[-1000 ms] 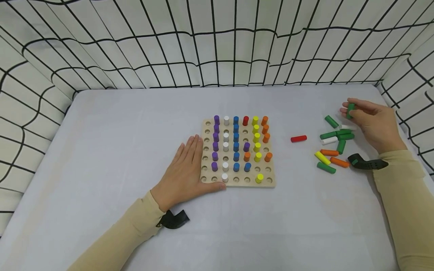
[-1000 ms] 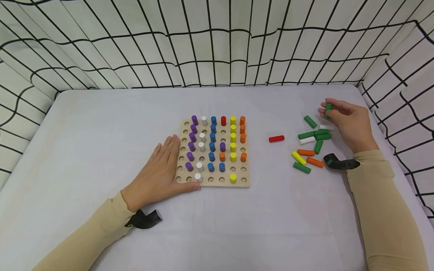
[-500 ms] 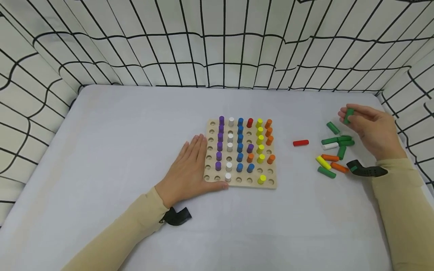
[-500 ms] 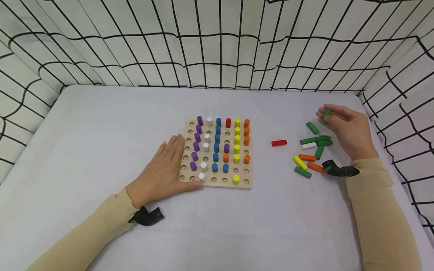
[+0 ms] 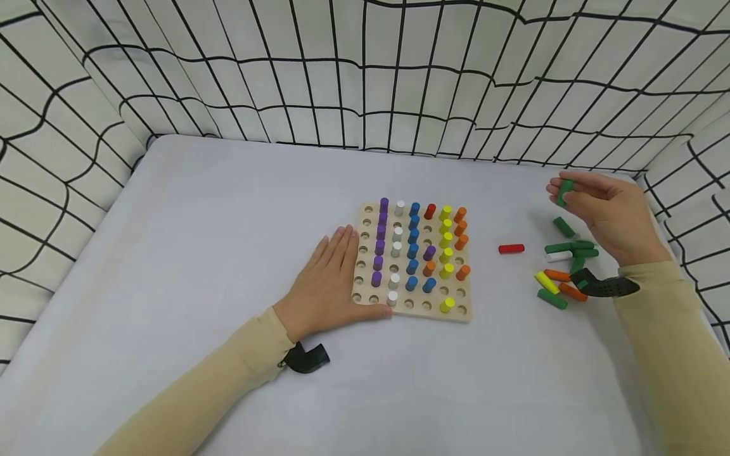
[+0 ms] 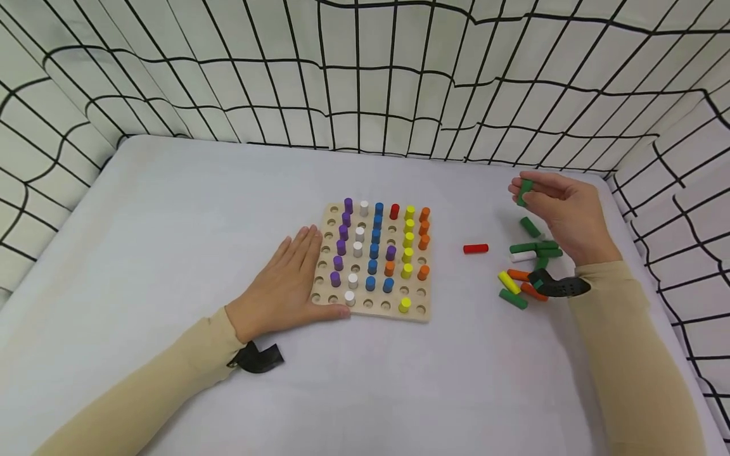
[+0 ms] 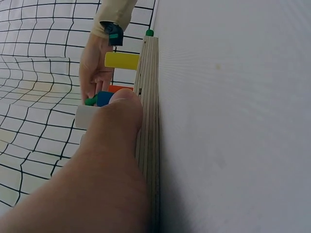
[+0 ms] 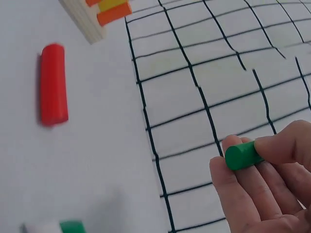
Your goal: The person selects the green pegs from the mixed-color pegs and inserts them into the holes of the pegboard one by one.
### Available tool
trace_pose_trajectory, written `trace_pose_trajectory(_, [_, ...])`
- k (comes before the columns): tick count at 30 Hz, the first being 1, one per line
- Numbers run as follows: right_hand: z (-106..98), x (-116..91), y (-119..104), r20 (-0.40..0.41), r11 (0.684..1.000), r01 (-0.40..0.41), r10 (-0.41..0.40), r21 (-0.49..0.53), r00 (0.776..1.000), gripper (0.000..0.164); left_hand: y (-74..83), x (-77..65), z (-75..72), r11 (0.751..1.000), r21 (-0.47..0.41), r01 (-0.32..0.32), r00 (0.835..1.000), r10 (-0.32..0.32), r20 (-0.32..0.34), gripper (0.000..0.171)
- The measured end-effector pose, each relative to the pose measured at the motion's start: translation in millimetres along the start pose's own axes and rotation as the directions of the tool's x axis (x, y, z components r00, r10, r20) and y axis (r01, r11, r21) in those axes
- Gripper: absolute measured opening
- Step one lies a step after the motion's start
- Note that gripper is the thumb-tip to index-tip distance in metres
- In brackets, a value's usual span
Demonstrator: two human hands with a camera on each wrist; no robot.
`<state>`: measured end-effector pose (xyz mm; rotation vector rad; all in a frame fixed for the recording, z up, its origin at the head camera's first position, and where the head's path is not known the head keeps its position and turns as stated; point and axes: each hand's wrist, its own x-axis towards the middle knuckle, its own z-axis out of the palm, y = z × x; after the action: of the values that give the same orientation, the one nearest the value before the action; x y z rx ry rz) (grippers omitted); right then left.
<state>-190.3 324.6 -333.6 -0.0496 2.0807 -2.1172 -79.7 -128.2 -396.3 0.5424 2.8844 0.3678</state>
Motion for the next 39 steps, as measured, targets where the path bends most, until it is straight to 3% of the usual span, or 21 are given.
trace_pose_trajectory(8, [41, 19, -13, 0.033, 0.995, -0.003, 0.007, -0.103, 0.999, 0.048, -4.0, 1.6, 0.6, 1.0, -0.005, 0.008, 1.0, -0.008, 0.015, 0.137])
trace_pose_trajectory(15, [75, 32, -21, 0.093, 0.957, 0.026, 0.001, -0.29, 0.996, 0.044, -4.5, 2.7, -0.3, 1.0, 0.005, 0.008, 1.0, -0.009, 0.024, 0.138])
trace_pose_trajectory(23, [109, 44, -31, 0.158, 0.932, 0.058, -0.001, -0.357, 0.987, 0.042, -4.1, 2.9, 0.4, 1.0, 0.01, -0.002, 1.0, 0.002, 0.026, 0.137])
trace_pose_trajectory(31, [146, 55, -38, 0.262, 0.946, 0.139, -0.06, -0.293, 0.963, 0.035, -1.1, 0.6, -1.2, 1.0, 0.003, -0.003, 0.999, 0.003, 0.033, 0.137])
trace_pose_trajectory(39, [176, 67, -40, 0.318, 0.973, 0.151, -0.09, -0.173, 0.944, 0.032, -0.7, 0.2, -3.2, 1.0, 0.002, -0.007, 0.999, 0.007, 0.033, 0.138])
